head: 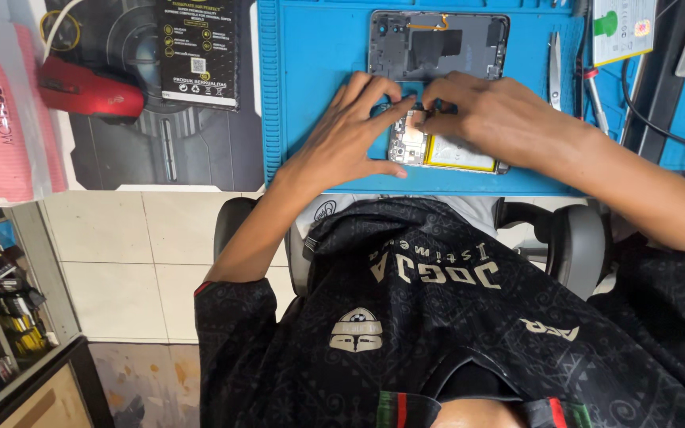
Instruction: The person cleans the edges of a disassembled smartphone with a white tool, then wipes the battery and internal components with a cloth. The person handles the phone's back cover and internal parts on a blue work mat.
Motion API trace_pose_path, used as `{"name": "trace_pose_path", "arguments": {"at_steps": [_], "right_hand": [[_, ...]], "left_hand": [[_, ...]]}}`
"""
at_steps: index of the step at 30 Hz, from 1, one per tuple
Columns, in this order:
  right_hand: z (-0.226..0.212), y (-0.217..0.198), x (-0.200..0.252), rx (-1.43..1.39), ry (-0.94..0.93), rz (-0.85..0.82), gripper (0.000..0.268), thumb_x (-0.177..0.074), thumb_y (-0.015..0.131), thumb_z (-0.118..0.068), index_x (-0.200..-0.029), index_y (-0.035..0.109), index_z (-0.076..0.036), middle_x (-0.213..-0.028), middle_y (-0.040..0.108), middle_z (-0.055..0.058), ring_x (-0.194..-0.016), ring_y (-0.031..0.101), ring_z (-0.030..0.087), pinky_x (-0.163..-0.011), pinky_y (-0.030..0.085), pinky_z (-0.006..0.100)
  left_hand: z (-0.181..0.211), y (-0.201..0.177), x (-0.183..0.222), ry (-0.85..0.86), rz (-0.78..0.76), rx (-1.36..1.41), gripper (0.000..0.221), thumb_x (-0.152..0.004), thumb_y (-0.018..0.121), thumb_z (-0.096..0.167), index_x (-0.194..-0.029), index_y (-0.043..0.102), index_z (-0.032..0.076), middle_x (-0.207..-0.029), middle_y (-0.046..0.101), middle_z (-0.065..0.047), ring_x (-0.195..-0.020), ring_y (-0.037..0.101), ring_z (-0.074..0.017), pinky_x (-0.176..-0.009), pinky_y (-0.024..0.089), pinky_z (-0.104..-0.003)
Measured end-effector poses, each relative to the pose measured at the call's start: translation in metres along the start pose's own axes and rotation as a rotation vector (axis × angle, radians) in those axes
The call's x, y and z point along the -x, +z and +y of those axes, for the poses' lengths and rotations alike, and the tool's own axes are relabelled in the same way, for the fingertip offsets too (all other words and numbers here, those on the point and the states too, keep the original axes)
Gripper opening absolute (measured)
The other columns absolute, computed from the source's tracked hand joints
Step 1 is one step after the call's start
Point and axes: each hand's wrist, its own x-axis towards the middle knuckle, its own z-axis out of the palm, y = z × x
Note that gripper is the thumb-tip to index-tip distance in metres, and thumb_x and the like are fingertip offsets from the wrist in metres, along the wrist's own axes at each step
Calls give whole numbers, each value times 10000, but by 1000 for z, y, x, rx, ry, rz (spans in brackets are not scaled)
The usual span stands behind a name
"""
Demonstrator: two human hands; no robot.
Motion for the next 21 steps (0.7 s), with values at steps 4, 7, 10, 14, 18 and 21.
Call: {"name": "trace_pose_path", "arguments": {"at_steps": [4,7,10,14,18,21], "right_hand": [[2,-5,-7,134,-84,-62,443,-801,680,-25,-1232,726,-115,-1183,646,53,-1005,710,215,-625,614,283],[4,-6,-12,194,-137,-97,434,-779,684,-32,-1209,718,-86,-1185,641,43,-975,716,195,-590,615,272],[5,-6,-18,216,-188,-127,375,-820,697,-70,-1194,710,-58,-1171,642,32,-906,717,196,-552,615,278],[6,-8,-24,238,-239,-126,311,-831,702,-67,-1141,713,-39,-1225,646,34,-875,724,201,-519,614,282],[8,-10,-31,360,-249,-284,399,-792,706,-82,-1191,708,-72,-1394,571,99,-836,733,192,-489,617,271],[9,-10,-38,363,-238,-361,308,-793,706,-69,-1093,725,-133,-1518,504,128,-1105,706,222,-592,624,258]], "left_hand": [[0,1,-2,7,19,-7,980,-563,924,526,-1364,652,30,-1272,510,-65,-1277,422,-290,-1175,379,-452],[-2,2,-1,-2,7,-9,940,-584,928,529,-1326,667,15,-1291,508,-86,-1286,421,-297,-1171,379,-460],[-2,1,-1,-11,3,-7,864,-595,933,516,-1251,696,6,-1317,506,-103,-1301,421,-302,-1166,385,-465],[-4,2,0,0,13,-9,800,-600,940,505,-1183,724,2,-1319,509,-99,-1305,423,-301,-1162,394,-472],[-6,7,0,-7,16,-4,808,-589,938,511,-1177,727,-3,-1339,498,-121,-1312,422,-309,-1160,407,-466],[-7,9,1,-11,31,-21,867,-582,938,529,-1220,713,-13,-1327,472,-174,-1300,412,-337,-1132,402,-483]]}}
